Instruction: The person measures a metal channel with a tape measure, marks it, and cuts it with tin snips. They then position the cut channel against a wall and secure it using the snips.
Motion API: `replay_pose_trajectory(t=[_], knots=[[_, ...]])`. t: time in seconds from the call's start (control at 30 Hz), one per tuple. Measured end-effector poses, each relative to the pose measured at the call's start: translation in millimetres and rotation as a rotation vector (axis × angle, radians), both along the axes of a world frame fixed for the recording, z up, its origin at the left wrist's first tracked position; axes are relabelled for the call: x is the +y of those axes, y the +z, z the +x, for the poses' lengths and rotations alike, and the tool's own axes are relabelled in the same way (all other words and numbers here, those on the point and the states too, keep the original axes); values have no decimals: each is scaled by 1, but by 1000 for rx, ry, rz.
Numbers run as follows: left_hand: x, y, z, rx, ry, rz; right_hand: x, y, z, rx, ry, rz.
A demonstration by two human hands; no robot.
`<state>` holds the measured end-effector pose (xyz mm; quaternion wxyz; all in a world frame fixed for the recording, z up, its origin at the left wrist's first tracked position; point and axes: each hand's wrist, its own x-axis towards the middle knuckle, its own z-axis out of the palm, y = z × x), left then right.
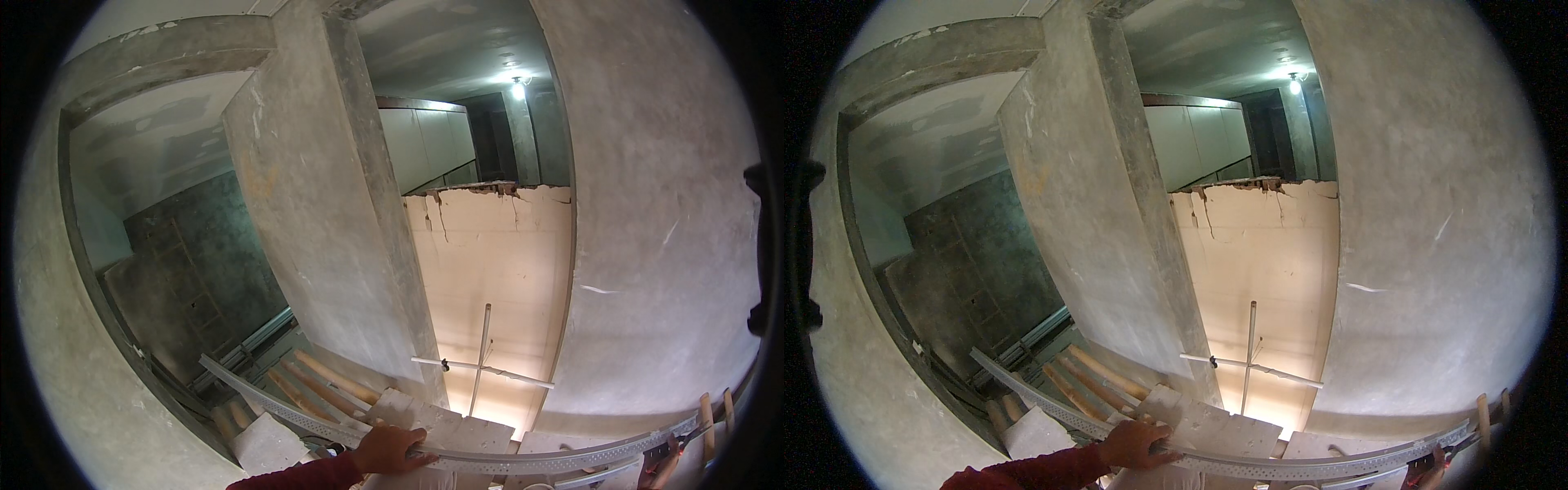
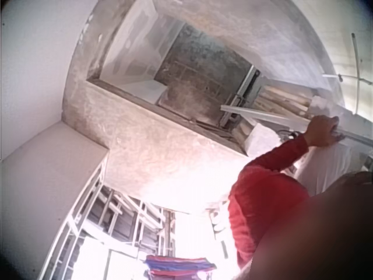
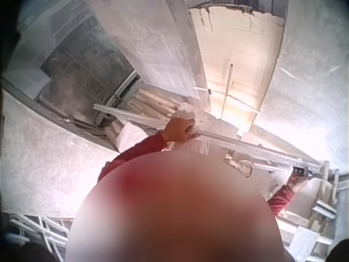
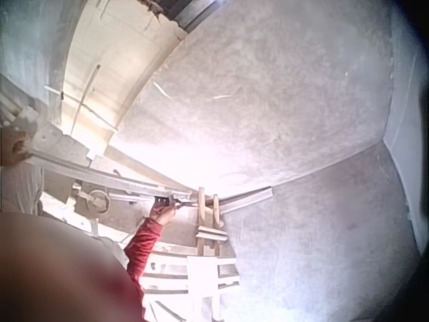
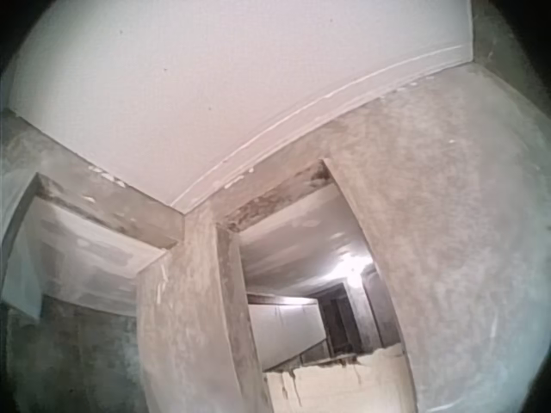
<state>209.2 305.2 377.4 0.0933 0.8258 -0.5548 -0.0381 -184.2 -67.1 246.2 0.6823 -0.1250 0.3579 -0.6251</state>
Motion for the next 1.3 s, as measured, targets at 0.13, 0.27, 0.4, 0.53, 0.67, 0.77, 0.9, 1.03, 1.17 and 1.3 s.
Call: replay_pose_trajectory(t=[0.13, 0.27, 0.4, 0.53, 0.67, 0.77, 0.9, 1.03, 1.17, 1.3], knots=[[0, 1, 0, -24, 0, 1, -7, -10, -9, -34, 42, -17], [0, 1, 0, -19, 4, 33, -8, -13, -12, -43, 55, -26], [1, 0, -1, -1, -7, -23, -7, -14, -12, -42, 68, -30], [1, -1, 1, 7, -8, -21, -9, -15, -13, -50, 80, -30], [1, -2, 2, -10, -7, -13, -9, -13, -13, -72, 91, -26], [1, -3, 3, 11, -12, -12, -6, -11, -14, -122, 109, -34], [1, -2, 2, 15, -20, -23, -6, -11, -16, -15, 94, -76], [1, 0, 2, 13, -21, -17, -11, -12, -14, -98, 26, 49], [0, -1, 1, 2, -8, 11, -6, -4, -11, -99, 39, 45], [0, -2, 1, 14, -16, -19, 6, 6, -11, 45, 77, -114]])
